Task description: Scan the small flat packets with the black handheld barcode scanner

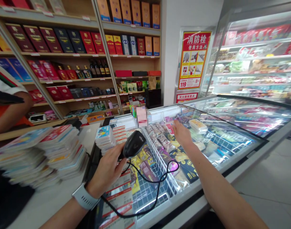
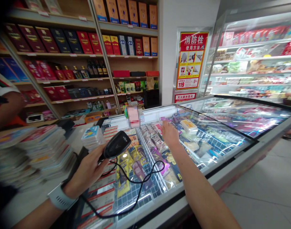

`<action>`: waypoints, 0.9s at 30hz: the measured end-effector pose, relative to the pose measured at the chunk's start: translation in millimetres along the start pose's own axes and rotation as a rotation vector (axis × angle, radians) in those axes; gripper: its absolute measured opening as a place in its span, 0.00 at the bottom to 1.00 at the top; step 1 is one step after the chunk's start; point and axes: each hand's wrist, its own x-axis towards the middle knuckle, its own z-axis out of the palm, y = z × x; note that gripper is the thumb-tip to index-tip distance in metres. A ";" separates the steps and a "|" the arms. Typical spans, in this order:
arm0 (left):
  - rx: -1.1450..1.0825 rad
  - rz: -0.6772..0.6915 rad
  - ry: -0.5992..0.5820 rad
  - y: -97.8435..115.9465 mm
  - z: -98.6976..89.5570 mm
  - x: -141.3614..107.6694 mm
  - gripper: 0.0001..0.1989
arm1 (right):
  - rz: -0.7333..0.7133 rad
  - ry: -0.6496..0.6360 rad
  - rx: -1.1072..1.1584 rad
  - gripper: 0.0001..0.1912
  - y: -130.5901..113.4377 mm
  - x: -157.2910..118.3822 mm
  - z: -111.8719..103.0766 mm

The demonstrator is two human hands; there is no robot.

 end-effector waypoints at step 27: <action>0.049 0.005 0.006 7.7 5.8 14.4 0.22 | 0.016 -0.154 0.090 0.17 16.4 1.0 24.4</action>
